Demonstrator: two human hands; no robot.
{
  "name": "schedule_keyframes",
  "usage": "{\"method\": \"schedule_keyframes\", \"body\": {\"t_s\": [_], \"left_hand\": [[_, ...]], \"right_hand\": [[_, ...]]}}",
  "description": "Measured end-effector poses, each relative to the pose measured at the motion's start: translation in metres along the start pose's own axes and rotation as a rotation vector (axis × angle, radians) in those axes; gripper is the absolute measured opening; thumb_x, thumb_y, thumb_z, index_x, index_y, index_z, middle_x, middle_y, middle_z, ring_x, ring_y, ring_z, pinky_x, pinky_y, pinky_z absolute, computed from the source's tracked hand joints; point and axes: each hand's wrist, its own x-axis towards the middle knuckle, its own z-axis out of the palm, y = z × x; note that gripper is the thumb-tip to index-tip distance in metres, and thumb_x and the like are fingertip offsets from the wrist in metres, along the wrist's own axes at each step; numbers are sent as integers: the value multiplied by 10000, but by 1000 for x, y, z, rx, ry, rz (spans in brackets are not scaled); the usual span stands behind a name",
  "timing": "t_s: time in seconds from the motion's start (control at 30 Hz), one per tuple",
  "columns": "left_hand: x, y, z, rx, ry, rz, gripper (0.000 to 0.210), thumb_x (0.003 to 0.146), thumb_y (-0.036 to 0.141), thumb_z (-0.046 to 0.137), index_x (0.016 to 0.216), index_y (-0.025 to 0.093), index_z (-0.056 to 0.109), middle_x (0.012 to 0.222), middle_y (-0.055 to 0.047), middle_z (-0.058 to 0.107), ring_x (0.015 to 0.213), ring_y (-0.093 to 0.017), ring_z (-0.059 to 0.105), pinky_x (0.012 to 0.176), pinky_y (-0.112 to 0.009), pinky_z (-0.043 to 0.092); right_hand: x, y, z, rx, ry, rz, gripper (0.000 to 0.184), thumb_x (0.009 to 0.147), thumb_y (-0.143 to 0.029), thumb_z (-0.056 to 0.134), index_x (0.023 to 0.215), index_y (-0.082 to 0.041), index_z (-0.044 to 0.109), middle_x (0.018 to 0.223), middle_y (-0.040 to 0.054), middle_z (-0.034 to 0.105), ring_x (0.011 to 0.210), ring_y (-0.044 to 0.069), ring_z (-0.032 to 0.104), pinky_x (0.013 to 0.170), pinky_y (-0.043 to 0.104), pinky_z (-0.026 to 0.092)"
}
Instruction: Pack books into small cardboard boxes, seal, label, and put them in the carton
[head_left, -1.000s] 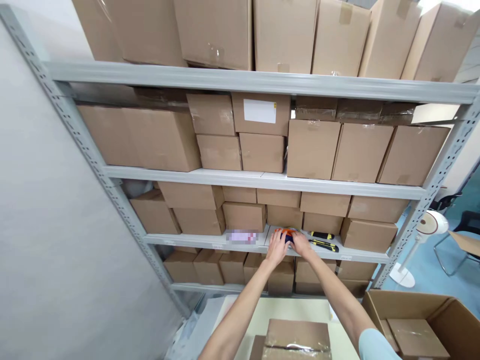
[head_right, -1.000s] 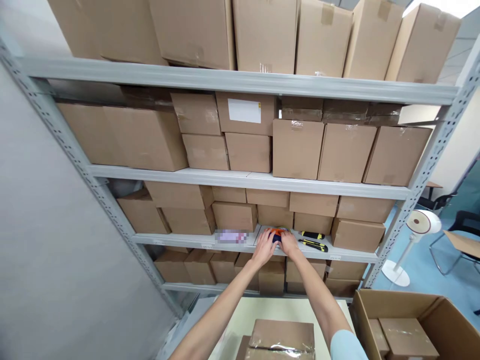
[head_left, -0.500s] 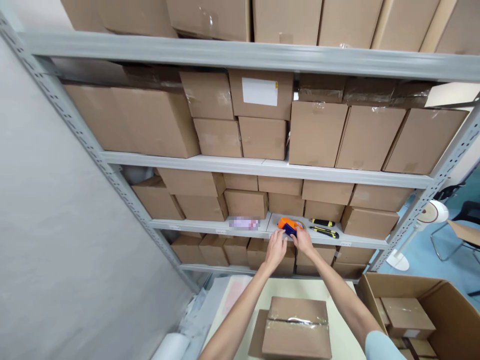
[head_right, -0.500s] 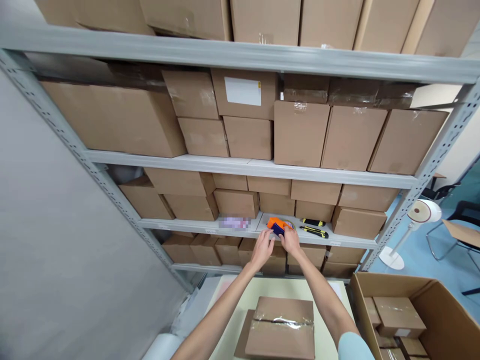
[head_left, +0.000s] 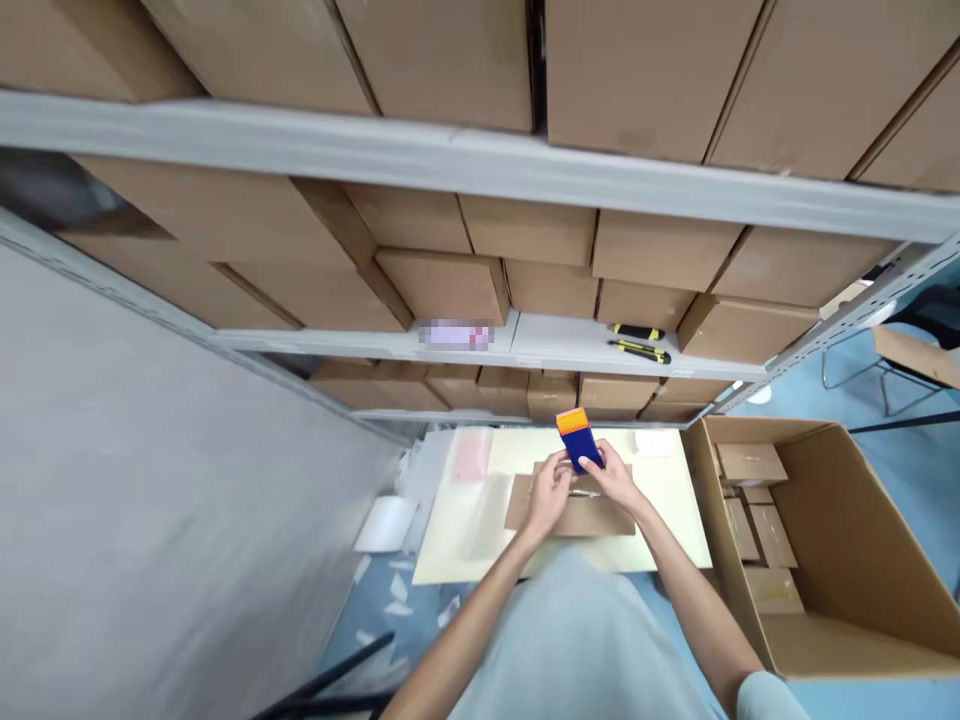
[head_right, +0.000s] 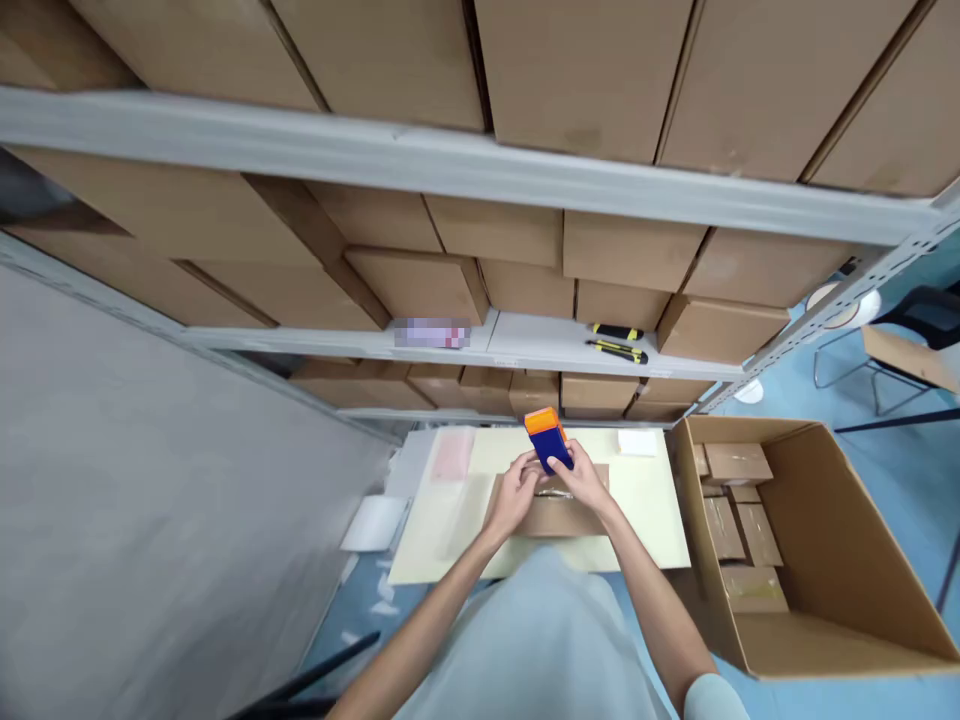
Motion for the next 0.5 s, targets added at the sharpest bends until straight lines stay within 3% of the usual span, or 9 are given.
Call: {"method": "schedule_keyframes", "body": {"t_s": [0.07, 0.27, 0.37, 0.5], "left_hand": [[-19, 0, 1, 67, 20, 20, 388, 979, 431, 647, 1299, 220, 701, 1257, -115, 723, 959, -199, 780, 891, -374, 684], [-51, -3, 3, 178, -45, 5, 333, 964, 425, 718, 1222, 216, 750, 1223, -115, 720, 983, -221, 771, 888, -389, 683], [-51, 3, -7, 43, -59, -91, 515, 936, 499, 768, 1348, 200, 693, 1309, -144, 729, 958, -217, 780, 858, -386, 684], [-38, 31, -33, -35, 15, -61, 595, 971, 573, 723, 1419, 187, 654, 1389, -167, 711, 1160, -247, 752, 1024, -402, 628]], "right_hand": [[-15, 4, 1, 40, 1, 59, 511, 888, -711, 747, 1065, -256, 595, 1016, 45, 703, 985, 256, 686, 957, 415, 564], [-51, 9, 11, 11, 109, 153, 525, 923, -709, 706, 1144, -241, 625, 1101, 85, 739, 1068, 289, 707, 1009, 454, 571], [-64, 2, 11, 4, 46, 156, 503, 958, -683, 695, 1185, -239, 624, 1140, 98, 745, 1078, 295, 729, 987, 451, 594], [-80, -11, 9, 24, -83, 199, 538, 977, -698, 678, 1265, -257, 570, 1187, 93, 720, 1023, 277, 759, 921, 428, 632]]}}
